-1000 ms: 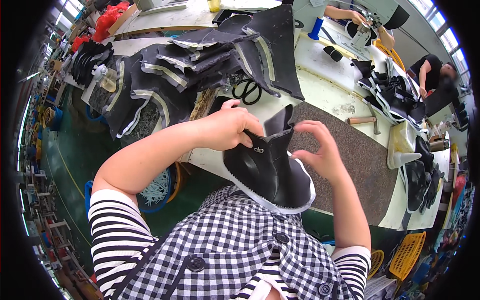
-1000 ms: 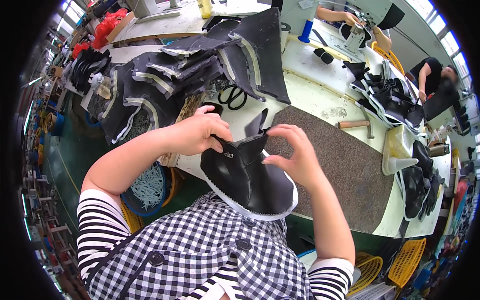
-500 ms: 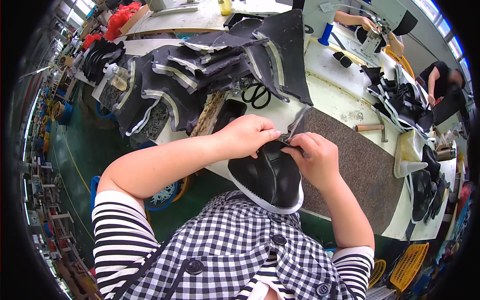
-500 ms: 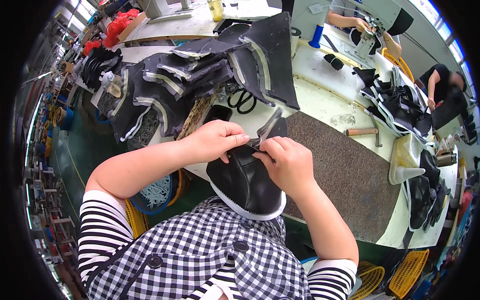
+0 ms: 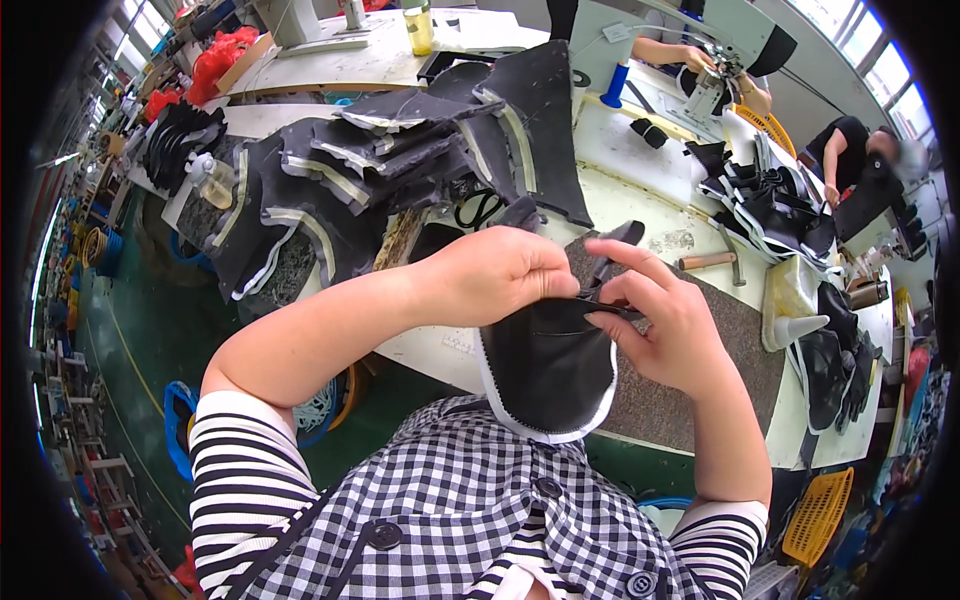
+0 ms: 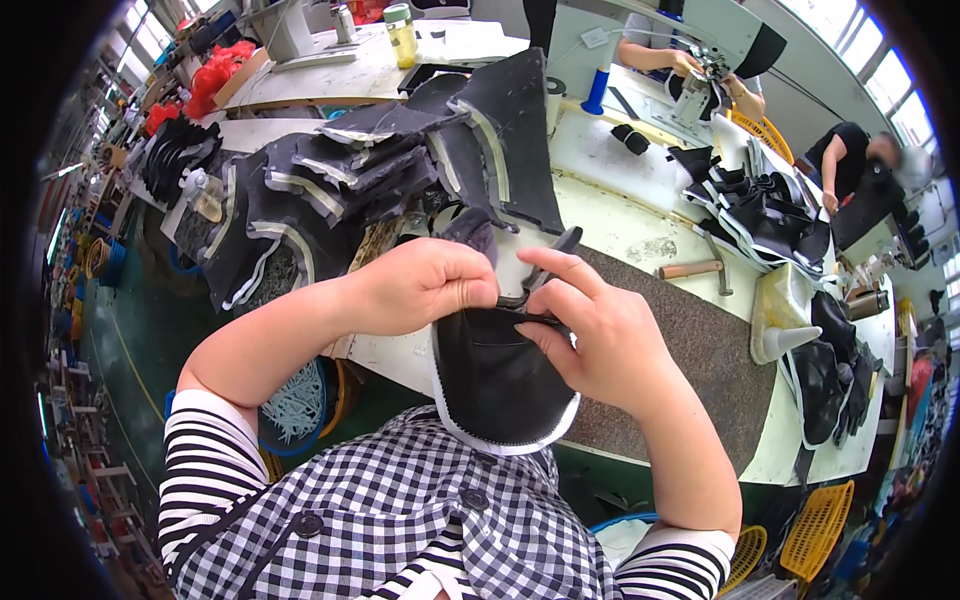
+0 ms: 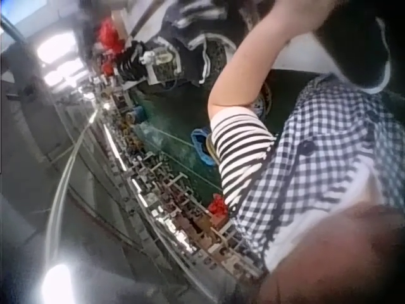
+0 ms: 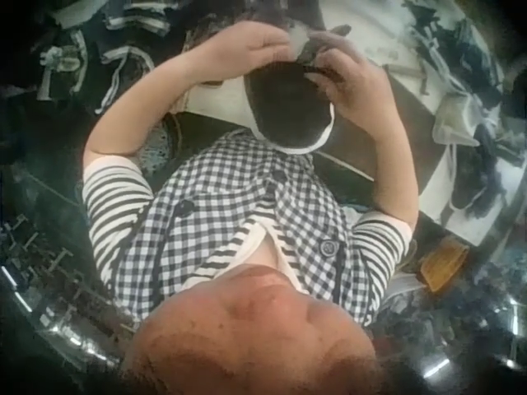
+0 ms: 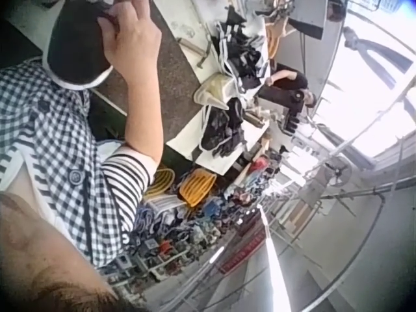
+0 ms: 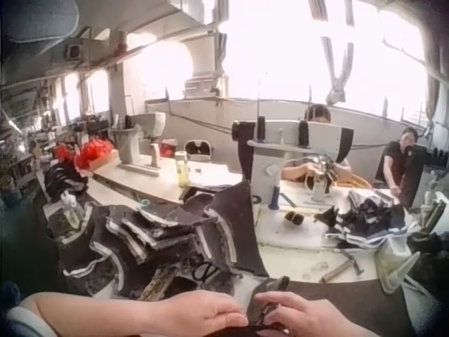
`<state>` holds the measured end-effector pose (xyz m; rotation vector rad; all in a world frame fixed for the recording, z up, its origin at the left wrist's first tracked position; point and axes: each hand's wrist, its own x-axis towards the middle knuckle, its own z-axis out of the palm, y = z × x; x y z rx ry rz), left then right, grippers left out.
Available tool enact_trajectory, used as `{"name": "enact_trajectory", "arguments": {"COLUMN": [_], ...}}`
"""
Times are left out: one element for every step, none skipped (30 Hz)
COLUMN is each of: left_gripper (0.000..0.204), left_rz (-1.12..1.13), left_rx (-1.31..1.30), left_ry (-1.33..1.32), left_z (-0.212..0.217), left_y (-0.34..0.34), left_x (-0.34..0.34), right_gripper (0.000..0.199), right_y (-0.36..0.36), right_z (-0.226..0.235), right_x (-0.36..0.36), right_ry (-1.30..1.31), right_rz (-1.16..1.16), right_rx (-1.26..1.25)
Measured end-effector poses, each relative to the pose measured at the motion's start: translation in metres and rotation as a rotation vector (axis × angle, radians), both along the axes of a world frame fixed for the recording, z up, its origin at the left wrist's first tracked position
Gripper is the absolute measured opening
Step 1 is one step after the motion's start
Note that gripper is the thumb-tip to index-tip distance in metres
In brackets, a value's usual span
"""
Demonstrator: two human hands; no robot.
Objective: Aligning and manually pressing together components of a black leather shoe upper.
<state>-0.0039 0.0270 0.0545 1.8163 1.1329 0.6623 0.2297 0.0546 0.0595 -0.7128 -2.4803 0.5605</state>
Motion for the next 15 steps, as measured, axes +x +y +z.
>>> {"name": "enact_trajectory", "arguments": {"left_gripper": [0.021,0.018,0.016,0.014,0.014,0.013,0.012,0.011,0.011,0.012,0.013,0.013,0.014,0.015,0.015], "left_rz": [-0.01,0.007,0.031,0.092,0.091,0.121,0.152,0.174,0.173,0.165,0.157,0.158,0.147,0.135,0.136], "left_rx": [0.006,0.059,0.113,0.136,0.141,0.17,0.198,0.17,0.171,0.194,0.216,0.218,0.17,0.121,0.121], "left_ry": [0.0,0.02,0.038,0.051,0.048,-0.018,-0.084,-0.12,-0.123,-0.136,-0.148,-0.149,-0.17,-0.19,-0.19], "left_z": [0.001,0.002,0.002,0.0,-0.004,-0.01,-0.013,-0.013,-0.013,-0.014,-0.015,-0.015,-0.016,-0.016,-0.017], "left_y": [-0.003,-0.008,-0.013,-0.015,-0.017,-0.018,-0.02,-0.023,-0.024,-0.025,-0.026,-0.026,-0.026,-0.026,-0.025], "left_x": [0.001,0.003,0.005,0.007,0.008,0.008,0.009,0.01,0.01,0.01,0.01,0.009,0.008,0.007,0.007], "right_gripper": [0.019,0.022,0.022,0.023,0.024,0.024,0.025,0.026,0.026,0.026,0.026,0.026,0.026,0.027,0.027], "right_y": [0.0,0.0,-0.001,-0.004,-0.005,-0.007,-0.009,-0.01,-0.01,-0.009,-0.009,-0.009,-0.008,-0.008,-0.009], "right_z": [0.003,0.005,0.005,0.005,0.005,0.005,0.005,0.005,0.004,0.002,0.0,-0.002,-0.004,-0.005,-0.006], "right_x": [0.001,0.002,0.005,0.007,0.009,0.009,0.008,0.007,0.008,0.008,0.008,0.008,0.008,0.007,0.007], "right_ry": [-0.017,0.011,0.009,0.013,0.017,0.016,0.02,0.025,0.022,0.054,0.087,0.087,0.126,0.166,0.166], "right_rz": [0.001,0.005,0.002,-0.033,-0.068,-0.07,-0.099,-0.128,-0.13,-0.138,-0.146,-0.145,-0.177,-0.209,-0.207], "right_rx": [0.008,-0.007,-0.001,-0.032,-0.064,-0.06,-0.076,-0.092,-0.091,-0.079,-0.068,-0.066,-0.127,-0.189,-0.189]}}
